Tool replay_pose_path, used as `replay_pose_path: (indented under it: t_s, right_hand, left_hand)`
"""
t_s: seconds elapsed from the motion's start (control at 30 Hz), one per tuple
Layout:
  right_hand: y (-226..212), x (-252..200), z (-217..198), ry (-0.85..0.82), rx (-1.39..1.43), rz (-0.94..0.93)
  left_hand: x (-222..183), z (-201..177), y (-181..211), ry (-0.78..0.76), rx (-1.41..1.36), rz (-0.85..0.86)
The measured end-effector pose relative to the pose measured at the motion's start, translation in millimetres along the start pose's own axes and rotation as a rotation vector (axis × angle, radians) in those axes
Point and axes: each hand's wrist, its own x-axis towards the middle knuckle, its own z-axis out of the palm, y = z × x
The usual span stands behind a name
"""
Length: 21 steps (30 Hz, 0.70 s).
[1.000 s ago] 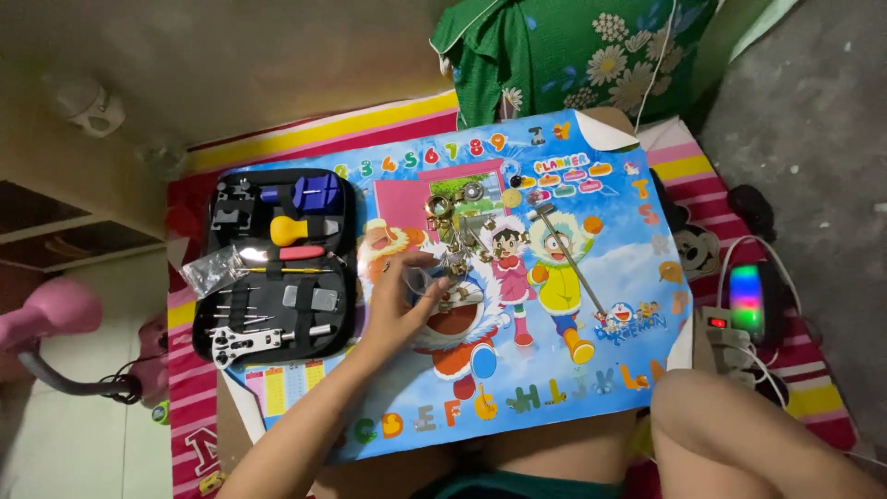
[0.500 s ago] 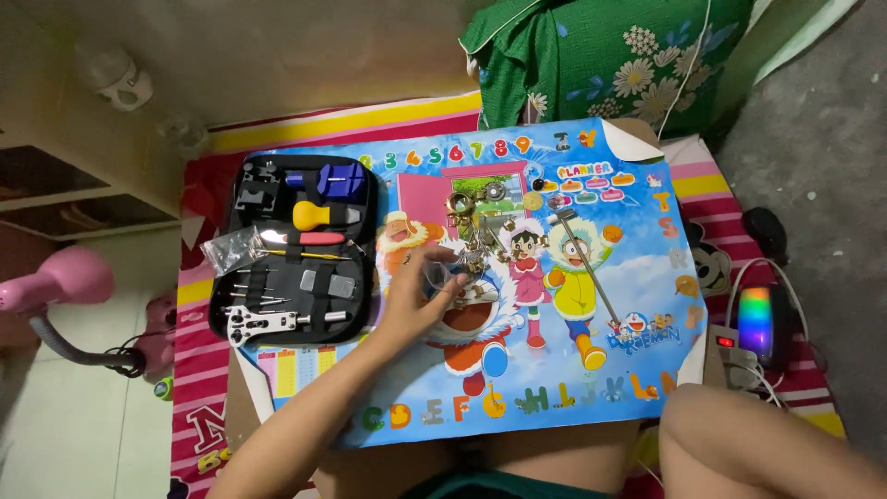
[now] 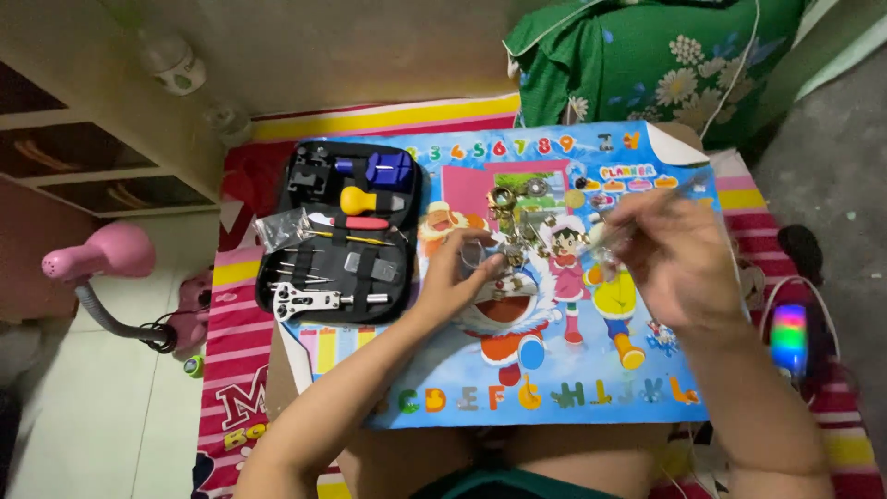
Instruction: The person uses tweezers to remove small metal components from a plastic bag and places them onto a colorful mat. A watch repair kit is visible on the left side of the frame.
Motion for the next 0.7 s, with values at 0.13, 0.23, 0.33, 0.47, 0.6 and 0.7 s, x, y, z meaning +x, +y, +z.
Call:
replay_pose_path:
  t_s: [0.13,0.23,0.33,0.47,0.6,0.7]
  right_hand:
    - [63.7,10.9,-34.2,0.24,-0.482,0.079]
    - [84.2,9.0,-45.0,0.253,-0.745,-0.038]
    - [107.5,1.8,-57.3,0.257,-0.898,-0.11]
    - [124.4,1.7,-47.5,0.27,-1.002,-0.152]
    - [134.0,4.8,-49.0,0.293,-1.061,-0.151]
    - [141.9,3.6,-52.7,0.307,-1.128,-0.134]
  left_hand:
    - [-3.5,7.1,-15.6,0.093,0.004,0.105]
    - [-3.4,6.3,-18.2,0.119,0.003,0.112]
    - [-7.7,5.1,-17.8,0.133,0.033,0.112]
    - [-7.5,8.2,-15.0,0.1,0.088,0.151]
    - [-4.5,10.2,-22.7,0.071,0.098,0.198]
    - [-3.3,9.8,-23.2,0.061,0.115,0.175]
